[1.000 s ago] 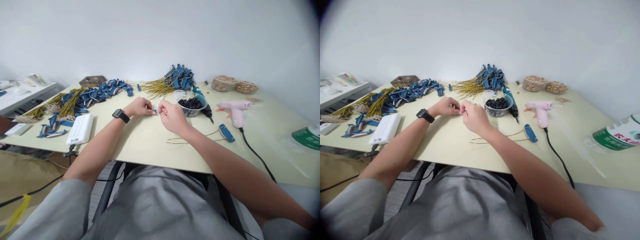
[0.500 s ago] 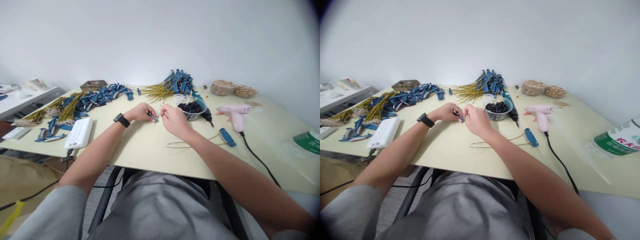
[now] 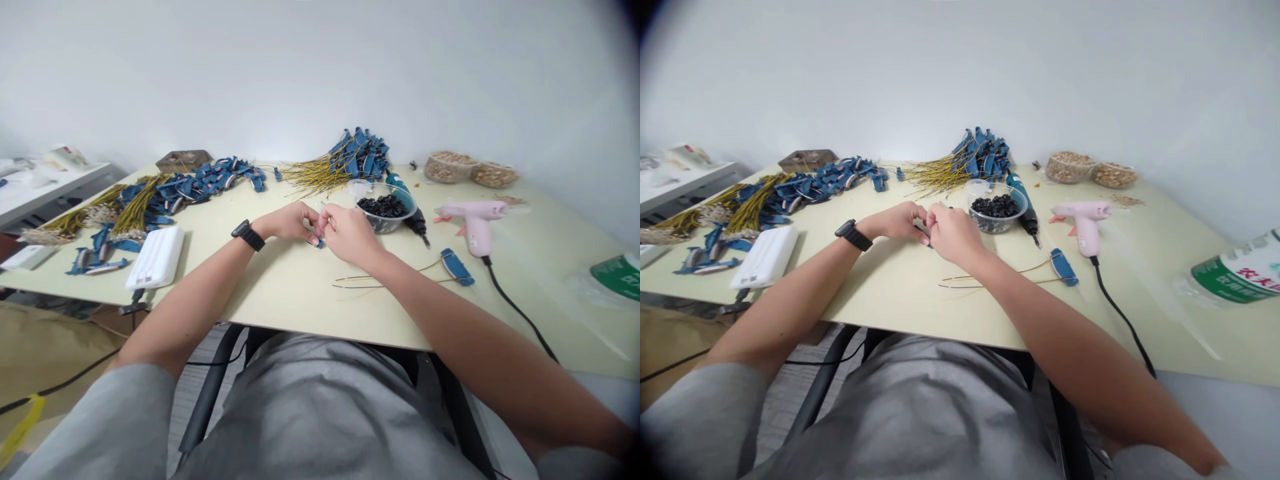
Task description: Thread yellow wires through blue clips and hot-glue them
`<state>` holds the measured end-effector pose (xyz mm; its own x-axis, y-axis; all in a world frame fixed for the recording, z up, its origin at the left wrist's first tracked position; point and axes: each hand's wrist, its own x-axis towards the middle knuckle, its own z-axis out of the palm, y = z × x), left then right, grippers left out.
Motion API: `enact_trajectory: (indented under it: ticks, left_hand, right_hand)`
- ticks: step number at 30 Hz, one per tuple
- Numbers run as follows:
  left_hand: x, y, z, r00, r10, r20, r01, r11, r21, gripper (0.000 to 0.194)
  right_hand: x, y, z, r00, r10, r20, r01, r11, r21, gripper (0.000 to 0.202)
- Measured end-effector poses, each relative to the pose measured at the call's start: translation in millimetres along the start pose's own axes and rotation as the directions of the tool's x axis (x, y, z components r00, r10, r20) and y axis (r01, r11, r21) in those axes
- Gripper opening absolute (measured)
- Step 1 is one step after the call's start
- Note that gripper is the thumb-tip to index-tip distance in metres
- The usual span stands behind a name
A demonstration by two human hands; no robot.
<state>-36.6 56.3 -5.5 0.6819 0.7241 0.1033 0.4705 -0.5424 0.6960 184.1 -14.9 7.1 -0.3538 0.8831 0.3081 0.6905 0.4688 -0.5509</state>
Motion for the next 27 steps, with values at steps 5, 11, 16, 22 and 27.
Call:
enact_trajectory:
  ticks: [5, 11, 16, 22, 27]
  left_hand:
    - [0.2, -6.4, 0.8, 0.997, 0.023, -0.077, -0.021, 1.000, 0.018, 0.040]
    - [6.7, -11.1, 10.8, 0.956, 0.098, -0.278, -0.049, 0.983, 0.177, 0.032]
    - [12.8, -12.4, 15.8, 0.890, 0.134, -0.436, 0.032, 0.935, 0.353, 0.039]
    - [14.9, -10.1, 22.3, 0.859, 0.097, -0.503, 0.107, 0.926, 0.363, 0.028]
    - [13.4, 0.1, 28.7, 0.872, 0.044, -0.487, 0.127, 0.941, 0.313, 0.029]
  right_hand:
    - [0.5, 1.1, 1.8, 1.000, -0.022, -0.007, 0.022, 1.000, -0.006, 0.020]
    - [3.7, 8.7, 6.7, 0.996, -0.074, -0.052, 0.074, 0.997, -0.002, 0.024]
    - [4.2, 10.9, 6.9, 0.992, -0.104, -0.074, 0.105, 0.994, 0.012, 0.026]
    - [5.0, 12.8, 7.8, 0.992, -0.107, -0.063, 0.106, 0.994, -0.006, 0.025]
    - [4.8, 11.4, 6.7, 0.995, -0.091, -0.040, 0.090, 0.996, -0.014, 0.023]
